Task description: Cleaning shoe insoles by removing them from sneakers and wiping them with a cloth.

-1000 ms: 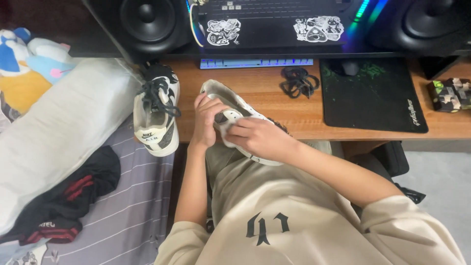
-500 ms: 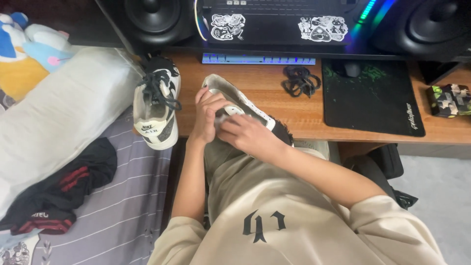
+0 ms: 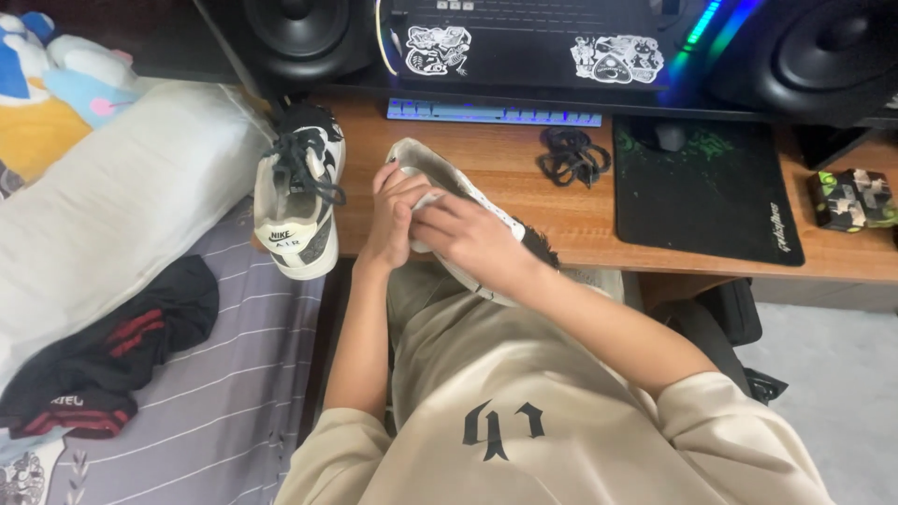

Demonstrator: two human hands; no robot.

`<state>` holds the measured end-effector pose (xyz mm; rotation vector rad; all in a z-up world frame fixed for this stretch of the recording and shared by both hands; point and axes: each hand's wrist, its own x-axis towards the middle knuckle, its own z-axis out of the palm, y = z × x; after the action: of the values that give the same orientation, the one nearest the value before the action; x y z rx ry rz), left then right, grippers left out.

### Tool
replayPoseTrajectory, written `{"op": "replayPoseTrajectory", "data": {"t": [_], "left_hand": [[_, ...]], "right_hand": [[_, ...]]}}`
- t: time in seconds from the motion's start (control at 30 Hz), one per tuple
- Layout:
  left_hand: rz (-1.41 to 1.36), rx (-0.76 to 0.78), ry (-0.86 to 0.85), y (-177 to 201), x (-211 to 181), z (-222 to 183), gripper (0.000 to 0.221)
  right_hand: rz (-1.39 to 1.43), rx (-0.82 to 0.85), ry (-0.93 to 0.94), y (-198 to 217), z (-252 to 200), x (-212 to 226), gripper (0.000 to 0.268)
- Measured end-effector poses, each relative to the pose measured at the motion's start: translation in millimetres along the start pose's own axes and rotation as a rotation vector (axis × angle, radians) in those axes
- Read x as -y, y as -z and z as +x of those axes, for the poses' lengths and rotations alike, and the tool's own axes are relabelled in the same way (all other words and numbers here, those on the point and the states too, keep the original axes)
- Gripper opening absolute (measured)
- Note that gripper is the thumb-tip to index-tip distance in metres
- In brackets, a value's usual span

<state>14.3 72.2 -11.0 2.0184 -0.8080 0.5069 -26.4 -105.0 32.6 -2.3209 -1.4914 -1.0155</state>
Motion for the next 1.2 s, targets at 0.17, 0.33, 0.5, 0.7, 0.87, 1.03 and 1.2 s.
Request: {"op": "replayPoseTrajectory", "data": {"t": [0.17, 0.33, 0.5, 0.7, 0.87, 1.03, 1.2], "left_hand": [[-0.044, 0.028, -0.008, 5.5, -8.8, 3.3, 0.112], [-0.066, 0.007, 0.006, 3.3, -9.6, 2.8, 0.114], [-0.015, -0.03, -0.01, -3.8, -7.9, 1.7, 0.106], [-0.083, 0.001, -0.014, 4.3, -10.8, 4.4, 0.111], [-0.081, 0.021, 0.03, 12.8, -21.9, 2.3, 0.098], [-0.1, -0.006, 0.049, 7.0, -19.8, 5.2, 0.102], [-0.075, -0.054, -0.012, -5.6, 3.2, 0.2, 0.106]], "right_hand": [[-0.035, 0.097, 0.014, -3.2, -19.0, 21.5, 0.005], [0.013, 0.258, 0.015, 43.8, -17.3, 17.1, 0.009], [-0.035, 0.131, -0.003, 48.7, -6.4, -12.9, 0.007], [-0.045, 0.05, 0.03, -18.9, -14.6, 7.7, 0.006], [0.054, 0.18, 0.046, 24.3, -19.3, 27.6, 0.008], [0.14, 0.255, -0.056, 71.2, -10.4, -0.2, 0.009], [0.212, 0.054, -0.027, 47.0, 1.0, -12.8, 0.022]]}}
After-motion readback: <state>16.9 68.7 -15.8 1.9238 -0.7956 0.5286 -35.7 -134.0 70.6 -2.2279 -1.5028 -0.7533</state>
